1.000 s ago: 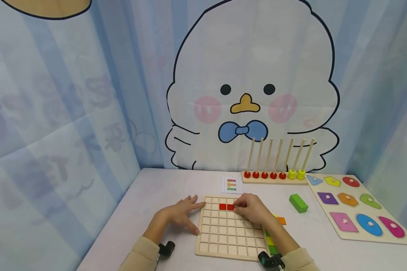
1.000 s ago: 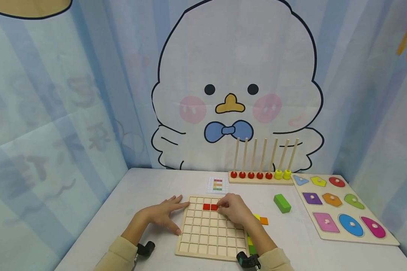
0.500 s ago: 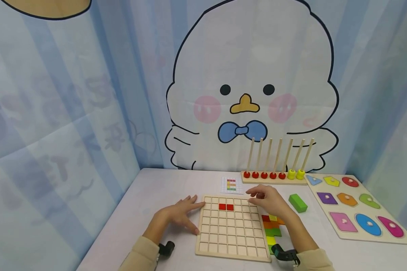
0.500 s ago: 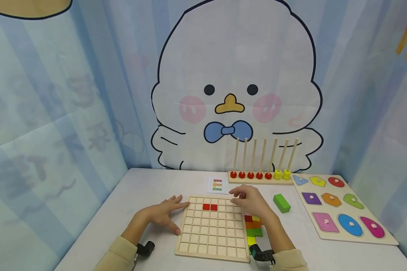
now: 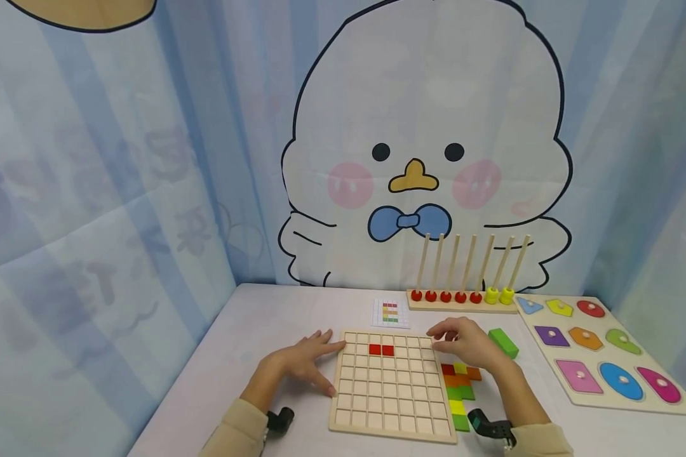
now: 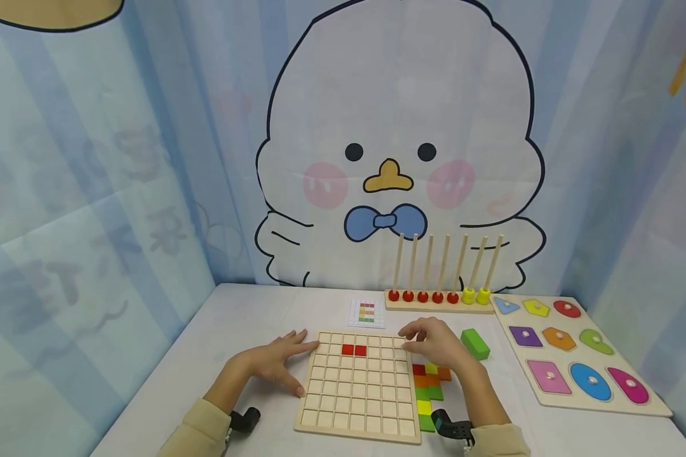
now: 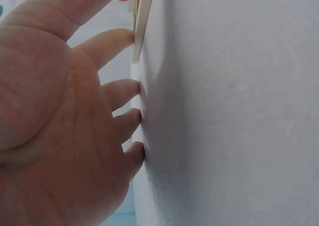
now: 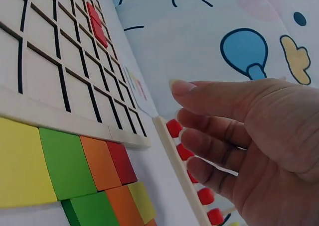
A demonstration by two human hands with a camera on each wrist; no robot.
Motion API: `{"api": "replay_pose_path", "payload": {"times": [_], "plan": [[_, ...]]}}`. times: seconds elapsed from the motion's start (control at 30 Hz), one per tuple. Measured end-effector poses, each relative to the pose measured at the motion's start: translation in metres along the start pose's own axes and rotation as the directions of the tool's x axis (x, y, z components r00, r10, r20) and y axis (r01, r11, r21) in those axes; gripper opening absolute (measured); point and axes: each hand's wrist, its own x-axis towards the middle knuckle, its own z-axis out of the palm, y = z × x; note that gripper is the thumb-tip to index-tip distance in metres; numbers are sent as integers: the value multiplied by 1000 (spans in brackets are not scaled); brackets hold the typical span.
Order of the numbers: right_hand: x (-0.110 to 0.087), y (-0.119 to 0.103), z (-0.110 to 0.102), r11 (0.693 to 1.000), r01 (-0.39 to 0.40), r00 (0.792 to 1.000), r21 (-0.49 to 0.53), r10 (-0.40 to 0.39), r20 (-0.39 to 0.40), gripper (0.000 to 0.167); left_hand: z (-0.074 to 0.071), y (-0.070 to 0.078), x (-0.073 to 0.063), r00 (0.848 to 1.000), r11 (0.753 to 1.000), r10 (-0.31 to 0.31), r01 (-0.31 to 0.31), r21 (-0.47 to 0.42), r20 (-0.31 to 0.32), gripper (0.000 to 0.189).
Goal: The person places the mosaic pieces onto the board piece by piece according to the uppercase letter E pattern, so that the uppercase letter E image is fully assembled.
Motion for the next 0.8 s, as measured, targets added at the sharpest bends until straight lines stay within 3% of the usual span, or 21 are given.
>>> {"api": "replay_pose_path", "payload": {"times": [0.27, 0.8], "plan": [[-5, 10, -5, 998, -32, 999, -50, 33, 8, 21, 0, 2, -1, 1000, 1000, 6, -6, 10, -8, 101], [-10, 19, -6, 994, -98, 985, -50, 104, 137, 9, 0, 2, 1, 1000, 1000, 2, -1, 16, -6, 100]]}}
